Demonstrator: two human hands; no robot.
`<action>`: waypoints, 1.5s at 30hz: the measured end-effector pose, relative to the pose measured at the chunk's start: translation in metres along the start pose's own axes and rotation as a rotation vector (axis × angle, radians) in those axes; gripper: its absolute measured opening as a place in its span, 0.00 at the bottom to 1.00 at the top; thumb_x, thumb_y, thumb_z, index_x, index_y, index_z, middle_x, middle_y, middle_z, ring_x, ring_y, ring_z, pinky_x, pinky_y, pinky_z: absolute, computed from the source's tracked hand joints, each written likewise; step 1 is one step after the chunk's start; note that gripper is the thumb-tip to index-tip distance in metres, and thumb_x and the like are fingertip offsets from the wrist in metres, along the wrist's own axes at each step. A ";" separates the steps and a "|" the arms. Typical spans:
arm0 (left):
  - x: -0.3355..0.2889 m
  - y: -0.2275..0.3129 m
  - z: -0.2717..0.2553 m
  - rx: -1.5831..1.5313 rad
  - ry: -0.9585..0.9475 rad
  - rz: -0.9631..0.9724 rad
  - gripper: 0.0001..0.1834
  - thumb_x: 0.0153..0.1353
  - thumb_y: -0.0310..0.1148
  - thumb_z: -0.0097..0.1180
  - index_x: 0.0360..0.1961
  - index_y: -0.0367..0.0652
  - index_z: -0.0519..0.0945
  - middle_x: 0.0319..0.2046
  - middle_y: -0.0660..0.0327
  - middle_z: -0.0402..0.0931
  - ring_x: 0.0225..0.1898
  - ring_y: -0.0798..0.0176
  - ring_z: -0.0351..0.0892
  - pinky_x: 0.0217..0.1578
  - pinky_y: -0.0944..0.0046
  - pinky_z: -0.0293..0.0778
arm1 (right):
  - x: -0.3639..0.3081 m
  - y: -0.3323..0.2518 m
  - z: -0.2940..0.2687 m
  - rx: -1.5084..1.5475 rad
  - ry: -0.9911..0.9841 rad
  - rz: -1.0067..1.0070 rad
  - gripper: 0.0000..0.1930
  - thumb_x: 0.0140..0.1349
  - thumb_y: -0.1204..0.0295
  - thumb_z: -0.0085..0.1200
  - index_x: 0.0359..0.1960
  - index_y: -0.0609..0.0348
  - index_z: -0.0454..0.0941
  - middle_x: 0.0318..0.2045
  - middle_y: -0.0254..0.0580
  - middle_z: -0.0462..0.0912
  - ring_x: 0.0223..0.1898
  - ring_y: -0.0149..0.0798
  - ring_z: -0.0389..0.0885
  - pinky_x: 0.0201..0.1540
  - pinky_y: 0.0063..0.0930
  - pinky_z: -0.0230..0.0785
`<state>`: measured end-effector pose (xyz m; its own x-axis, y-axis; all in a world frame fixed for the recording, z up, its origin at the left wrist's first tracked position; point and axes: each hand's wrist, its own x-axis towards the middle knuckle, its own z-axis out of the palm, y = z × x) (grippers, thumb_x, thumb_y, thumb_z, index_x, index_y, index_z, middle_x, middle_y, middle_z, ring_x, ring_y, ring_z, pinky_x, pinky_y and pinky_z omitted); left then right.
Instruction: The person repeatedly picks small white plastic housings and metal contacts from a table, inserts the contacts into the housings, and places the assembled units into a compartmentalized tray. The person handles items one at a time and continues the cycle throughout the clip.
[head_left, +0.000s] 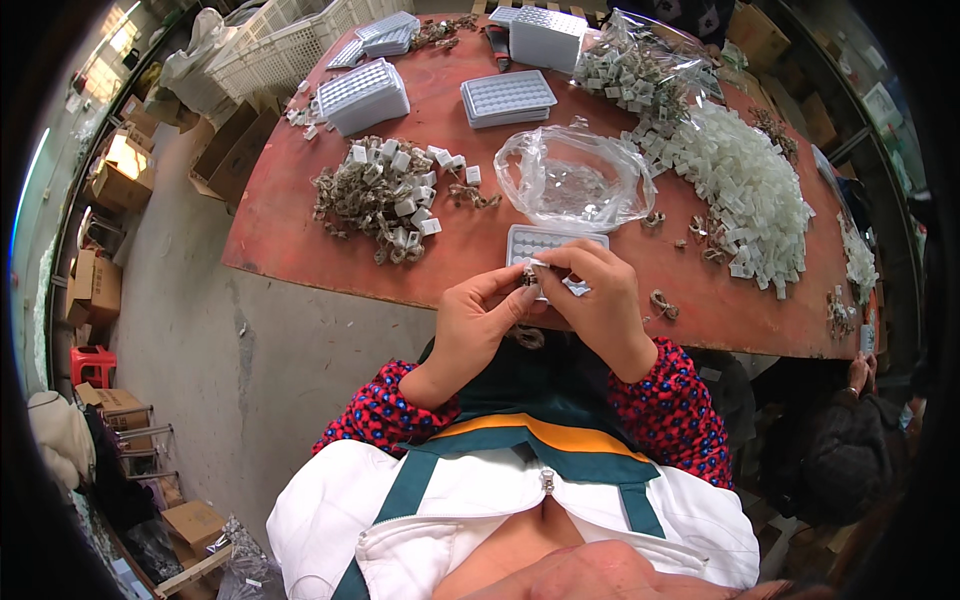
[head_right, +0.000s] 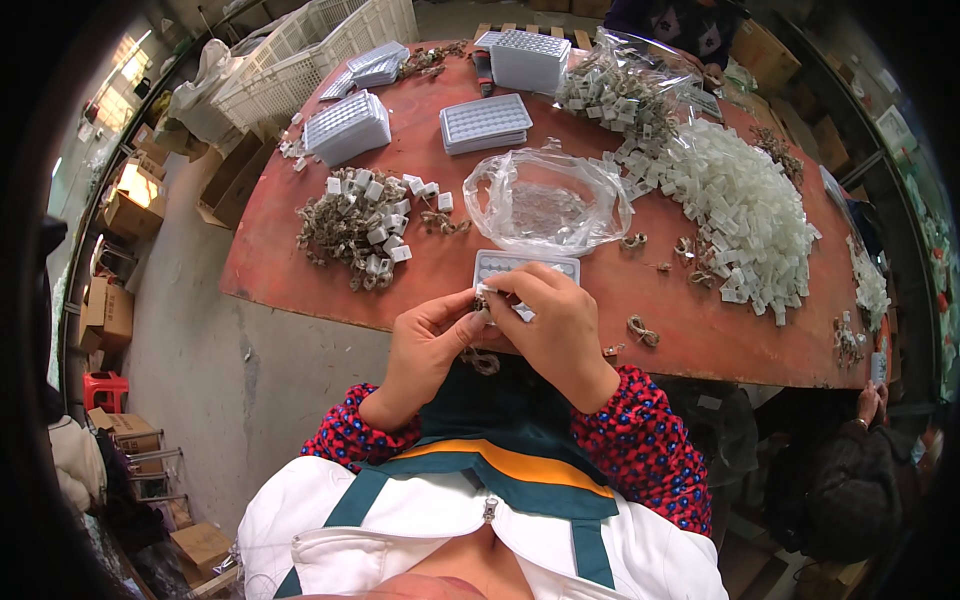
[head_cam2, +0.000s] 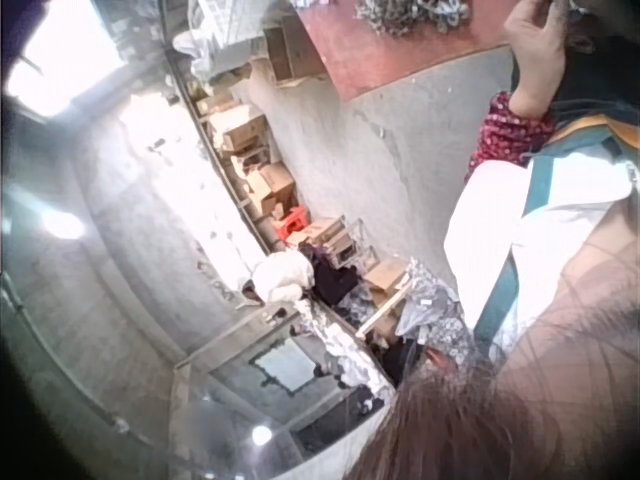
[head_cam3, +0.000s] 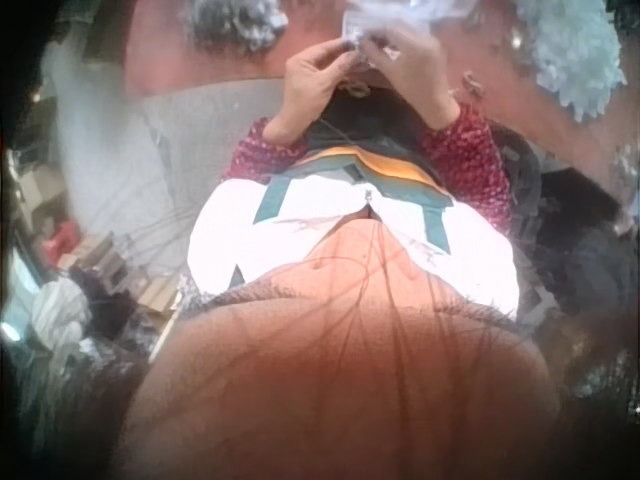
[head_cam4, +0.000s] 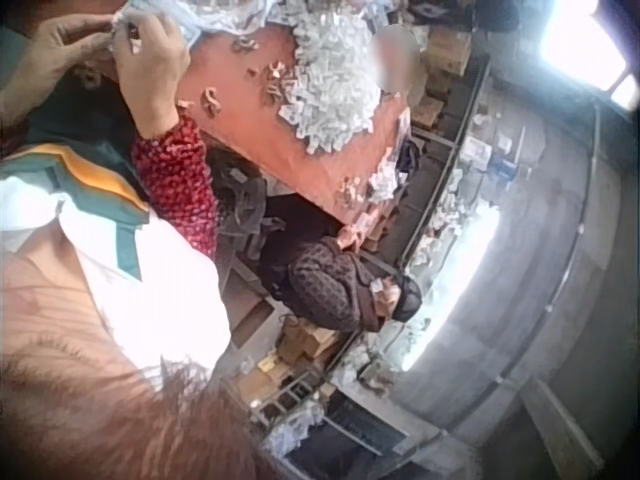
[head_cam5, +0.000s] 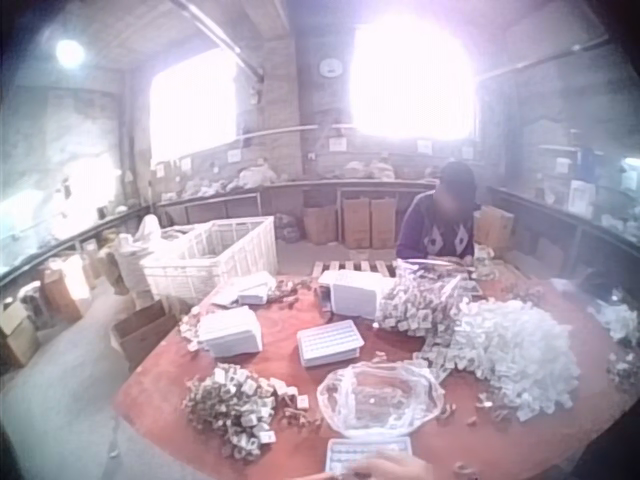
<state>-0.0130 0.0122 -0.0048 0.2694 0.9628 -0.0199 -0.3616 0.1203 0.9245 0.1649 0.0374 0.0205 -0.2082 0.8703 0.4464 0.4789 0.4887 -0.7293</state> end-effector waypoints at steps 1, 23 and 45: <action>0.000 0.000 0.000 0.008 -0.004 0.004 0.21 0.70 0.27 0.57 0.61 0.28 0.74 0.49 0.52 0.82 0.47 0.63 0.84 0.49 0.65 0.82 | 0.000 -0.001 -0.001 -0.041 0.028 -0.073 0.09 0.58 0.73 0.64 0.40 0.58 0.86 0.34 0.41 0.85 0.33 0.44 0.85 0.37 0.32 0.77; -0.011 -0.021 0.008 -0.007 0.048 0.218 0.16 0.71 0.31 0.58 0.55 0.32 0.77 0.44 0.58 0.81 0.44 0.68 0.82 0.47 0.69 0.79 | -0.021 -0.015 -0.016 -0.359 0.021 -0.475 0.16 0.50 0.71 0.68 0.42 0.51 0.85 0.34 0.30 0.85 0.33 0.34 0.83 0.34 0.28 0.76; -0.002 -0.015 -0.004 -0.284 0.000 -0.074 0.21 0.68 0.21 0.57 0.61 0.35 0.73 0.53 0.50 0.79 0.49 0.60 0.83 0.53 0.62 0.81 | 0.098 0.137 -0.005 -0.320 -0.385 0.092 0.10 0.57 0.68 0.62 0.36 0.62 0.82 0.36 0.52 0.86 0.42 0.55 0.84 0.45 0.45 0.74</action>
<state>-0.0118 0.0093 -0.0205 0.3044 0.9489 -0.0834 -0.5762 0.2531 0.7771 0.2139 0.1894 -0.0331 -0.4230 0.8981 0.1204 0.7347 0.4177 -0.5346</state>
